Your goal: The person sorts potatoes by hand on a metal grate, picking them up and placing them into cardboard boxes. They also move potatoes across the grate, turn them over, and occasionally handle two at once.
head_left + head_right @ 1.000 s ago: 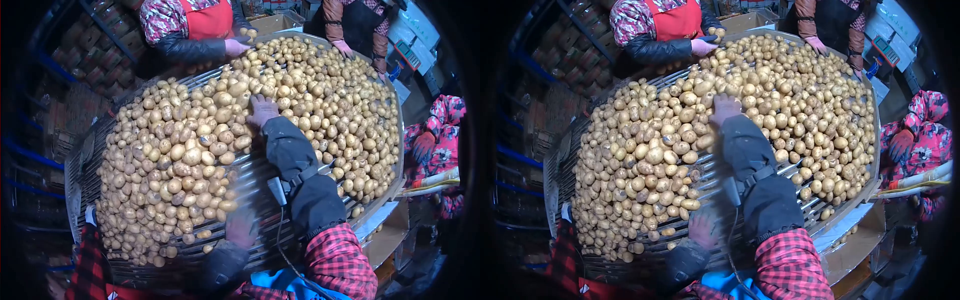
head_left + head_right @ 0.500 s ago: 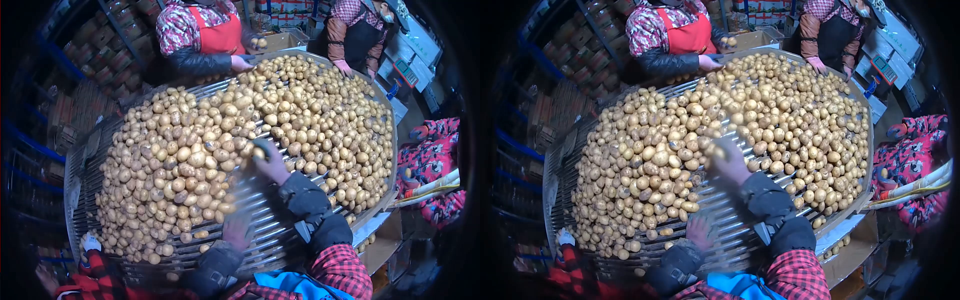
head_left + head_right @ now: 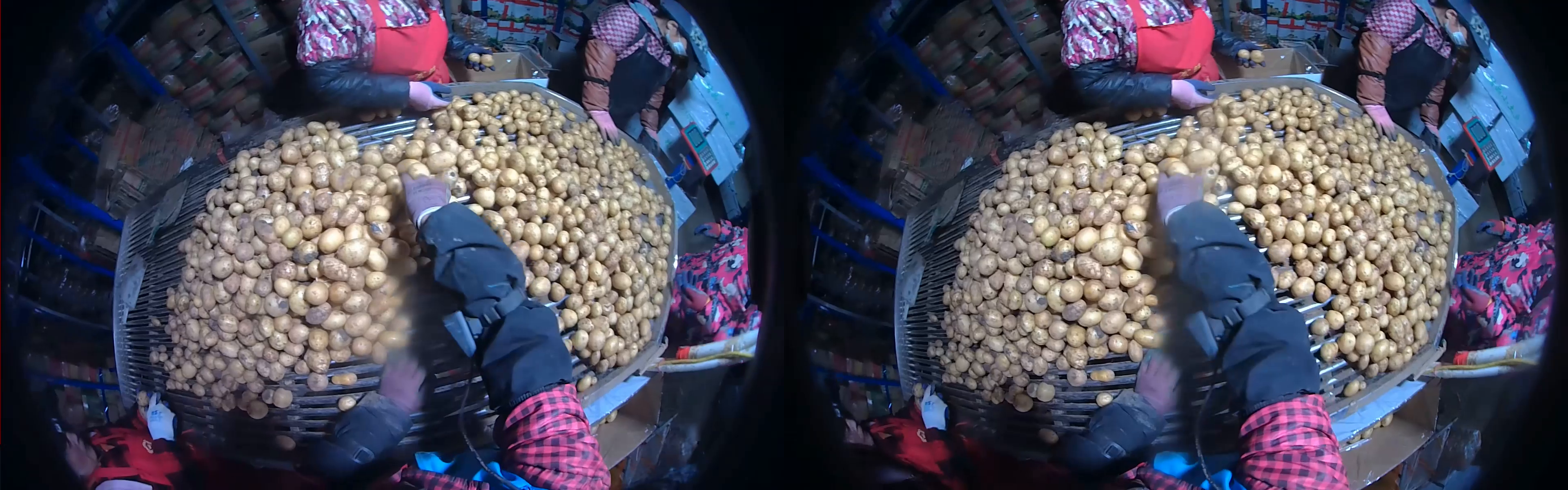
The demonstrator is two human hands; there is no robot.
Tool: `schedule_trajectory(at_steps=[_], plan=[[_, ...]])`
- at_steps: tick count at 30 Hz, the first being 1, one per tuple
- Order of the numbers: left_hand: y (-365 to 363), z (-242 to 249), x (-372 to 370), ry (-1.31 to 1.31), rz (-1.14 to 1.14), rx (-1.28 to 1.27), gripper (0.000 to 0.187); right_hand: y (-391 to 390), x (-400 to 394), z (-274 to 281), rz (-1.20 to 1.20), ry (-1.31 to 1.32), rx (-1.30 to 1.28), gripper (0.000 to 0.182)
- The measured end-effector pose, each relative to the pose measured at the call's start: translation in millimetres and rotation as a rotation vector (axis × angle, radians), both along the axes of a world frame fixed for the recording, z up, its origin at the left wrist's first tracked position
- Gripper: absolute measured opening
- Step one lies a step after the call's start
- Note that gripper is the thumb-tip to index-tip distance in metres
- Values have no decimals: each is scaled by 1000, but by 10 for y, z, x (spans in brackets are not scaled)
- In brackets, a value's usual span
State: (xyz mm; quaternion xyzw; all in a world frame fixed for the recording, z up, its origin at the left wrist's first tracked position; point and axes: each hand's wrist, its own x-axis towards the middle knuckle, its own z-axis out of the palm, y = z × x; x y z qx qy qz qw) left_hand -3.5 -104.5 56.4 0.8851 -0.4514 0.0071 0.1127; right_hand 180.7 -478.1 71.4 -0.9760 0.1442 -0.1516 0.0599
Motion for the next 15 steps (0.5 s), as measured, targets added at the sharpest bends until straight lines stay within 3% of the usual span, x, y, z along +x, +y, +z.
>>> schedule_trajectory(at_steps=[2,3,4,6,7,8,9,10,11,12,15], plan=[[1587,564,696,-255,205,250,39,78,154,-152,-97,213,138,26],[2320,1197,946,-372,262,427,40,123,189,-126,-145,230,129,24],[3031,1273,1082,-432,279,517,40,146,198,-106,-136,234,135,24],[3155,1261,1115,-481,241,596,41,80,141,-110,-97,186,157,21],[2558,970,985,-391,223,499,41,-5,153,-275,-51,95,142,30],[1362,486,579,-215,118,300,40,-87,53,-227,-59,90,131,30],[181,59,117,-37,-5,114,40,-151,-101,-141,-21,-75,356,34],[-472,-89,-194,72,-80,-12,41,-234,-239,-76,17,-242,579,38],[-1012,-228,-490,158,-123,-84,41,-340,-314,-111,84,-288,1494,46],[-1025,-312,-540,165,-110,-221,41,-291,-635,231,91,-464,1955,52],[-1055,-186,-564,167,-127,-259,45,-417,-1201,76,136,-609,2359,51]])
